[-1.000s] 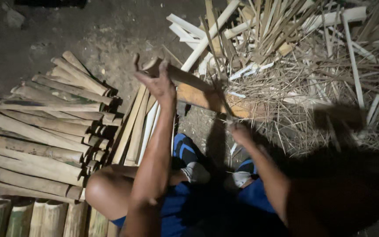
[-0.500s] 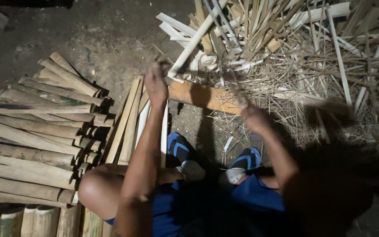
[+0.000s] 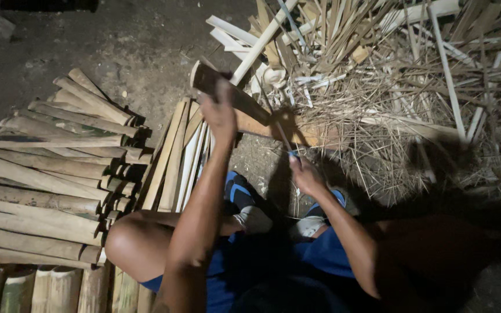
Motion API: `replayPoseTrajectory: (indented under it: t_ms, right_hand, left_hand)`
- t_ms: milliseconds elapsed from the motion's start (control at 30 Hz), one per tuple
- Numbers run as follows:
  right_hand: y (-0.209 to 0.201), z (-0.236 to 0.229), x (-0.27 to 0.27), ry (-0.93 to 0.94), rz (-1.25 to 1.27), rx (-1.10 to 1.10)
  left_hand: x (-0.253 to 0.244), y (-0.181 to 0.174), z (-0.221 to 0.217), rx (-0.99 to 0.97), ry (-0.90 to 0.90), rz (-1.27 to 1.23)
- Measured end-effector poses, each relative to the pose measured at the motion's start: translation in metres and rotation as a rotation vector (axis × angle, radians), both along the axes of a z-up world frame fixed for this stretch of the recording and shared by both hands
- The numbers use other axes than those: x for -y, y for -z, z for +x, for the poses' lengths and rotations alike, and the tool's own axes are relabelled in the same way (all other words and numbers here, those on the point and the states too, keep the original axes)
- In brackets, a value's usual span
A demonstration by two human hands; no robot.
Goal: The person sits on the ground and uses a machete to split bamboo poles into thin strips. The person repeatedly strikes the bamboo against a wooden block to separate it into smaller pieces.
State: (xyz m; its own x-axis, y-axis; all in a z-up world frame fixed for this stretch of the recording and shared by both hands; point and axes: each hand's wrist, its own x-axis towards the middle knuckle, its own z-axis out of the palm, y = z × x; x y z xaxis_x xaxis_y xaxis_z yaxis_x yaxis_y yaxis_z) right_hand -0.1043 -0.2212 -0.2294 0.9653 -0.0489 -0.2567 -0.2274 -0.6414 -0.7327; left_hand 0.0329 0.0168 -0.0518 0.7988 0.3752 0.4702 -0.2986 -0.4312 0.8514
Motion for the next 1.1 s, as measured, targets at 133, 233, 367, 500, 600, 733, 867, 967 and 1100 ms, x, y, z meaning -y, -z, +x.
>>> replayPoseTrajectory:
  t_ms: [133,233,367,500,600,733,867,967,1100]
  right_hand:
    - [-0.039,-0.017,-0.039,-0.042,0.135,0.143]
    - [-0.012,-0.019,-0.07,-0.083,0.13,0.279]
    - [0.072,0.01,-0.065,0.027,-0.152,0.071]
    - [0.068,0.055,-0.019,0.045,-0.181,-0.061]
    - [0.016,0.028,-0.011,-0.013,-0.101,-0.068]
    - [-0.017,-0.025,-0.033,-0.076,0.166,0.212]
    - [0.015,-0.001,-0.029,0.023,-0.01,-0.02]
    - [0.022,0.032,-0.008,0.038,-0.116,-0.14]
    - [-0.013,0.026,-0.013,-0.003,0.005,-0.07]
  left_hand:
    - [-0.009,-0.034,-0.009,0.229,0.217,-0.742]
    - [-0.014,-0.045,-0.014,0.178,0.218,-0.818]
    - [-0.024,-0.039,-0.03,0.137,0.157,-0.84]
    - [-0.037,-0.048,-0.013,0.038,0.283,-0.878]
    - [-0.04,-0.045,0.0,-0.061,0.587,-0.857]
    - [-0.041,-0.03,0.009,-0.101,0.678,-0.767]
    - [-0.047,-0.028,0.014,-0.071,0.657,-0.843]
    - [-0.045,-0.039,0.013,-0.065,0.501,-0.502]
    - [-0.026,-0.049,0.004,0.214,0.449,0.024]
